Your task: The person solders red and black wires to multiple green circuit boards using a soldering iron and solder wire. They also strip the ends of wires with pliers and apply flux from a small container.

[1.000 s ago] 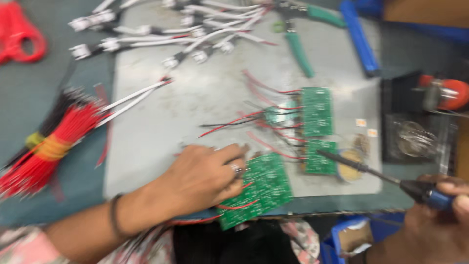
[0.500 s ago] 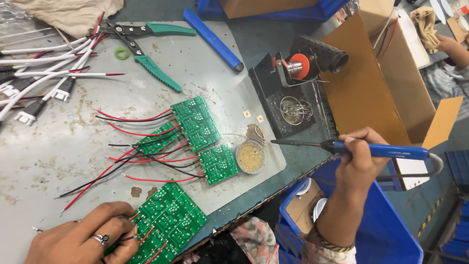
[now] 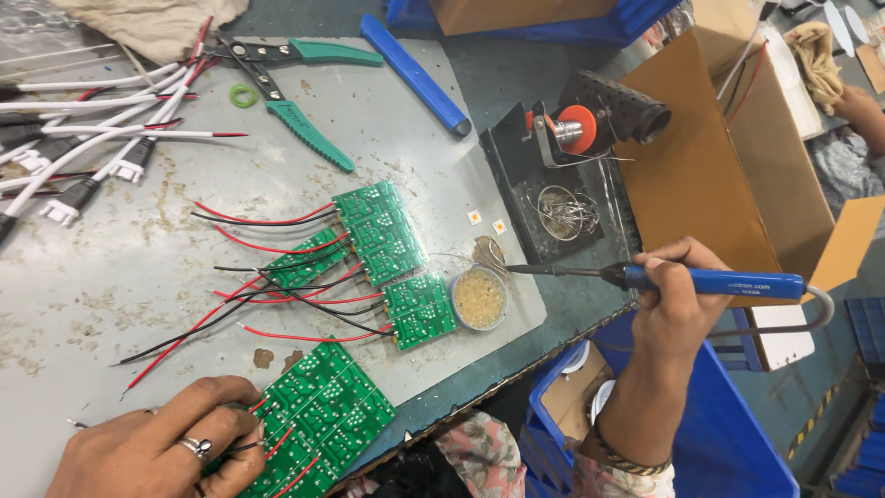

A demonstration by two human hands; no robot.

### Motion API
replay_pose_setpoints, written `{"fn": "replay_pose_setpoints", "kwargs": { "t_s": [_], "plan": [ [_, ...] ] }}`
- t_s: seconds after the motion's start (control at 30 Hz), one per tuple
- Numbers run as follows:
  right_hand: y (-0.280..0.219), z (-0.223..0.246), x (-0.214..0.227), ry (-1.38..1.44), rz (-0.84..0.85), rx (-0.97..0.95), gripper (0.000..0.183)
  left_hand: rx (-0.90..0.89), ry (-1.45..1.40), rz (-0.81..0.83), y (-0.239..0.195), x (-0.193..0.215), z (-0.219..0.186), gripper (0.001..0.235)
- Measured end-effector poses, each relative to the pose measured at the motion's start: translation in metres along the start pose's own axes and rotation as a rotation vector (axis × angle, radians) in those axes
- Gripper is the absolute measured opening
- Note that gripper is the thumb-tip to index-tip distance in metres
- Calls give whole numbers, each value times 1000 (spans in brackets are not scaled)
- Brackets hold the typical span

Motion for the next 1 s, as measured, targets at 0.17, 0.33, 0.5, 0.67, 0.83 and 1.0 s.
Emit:
{"fn": "replay_pose_setpoints", "kwargs": {
  "t_s": [0.17, 0.33, 0.5, 0.67, 0.83, 1.0],
  "plan": [
    [1, 2, -2, -20, 16, -4, 8, -62, -28, -56, 3, 7, -6, 18],
    [4, 2, 0, 0, 3, -13, 7, -97, -63, -99, 2, 13, -10, 17],
    [5, 0, -4, 9, 37, -1, 6, -86, -85, -137, 1, 16, -9, 16],
    [8, -5, 20, 52, -20, 16, 11, -5, -400, -179, 9, 31, -4, 22],
    [3, -11, 44, 213, 109, 120, 18, 10, -595, -124, 20, 61, -13, 28],
    [-27, -58, 33, 367, 244, 88, 14, -45, -569, -192, 29, 71, -25, 14]
  ]
}}
Point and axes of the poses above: each hand's wrist, its own y-axis towards the middle knuckle, its own x-axis out of the back of the hand, z = x × y, the point moved 10 cm from there along y, towards the middle knuckle, and after that the axes turned 7 degrees about -x, right-handed, at the moved point
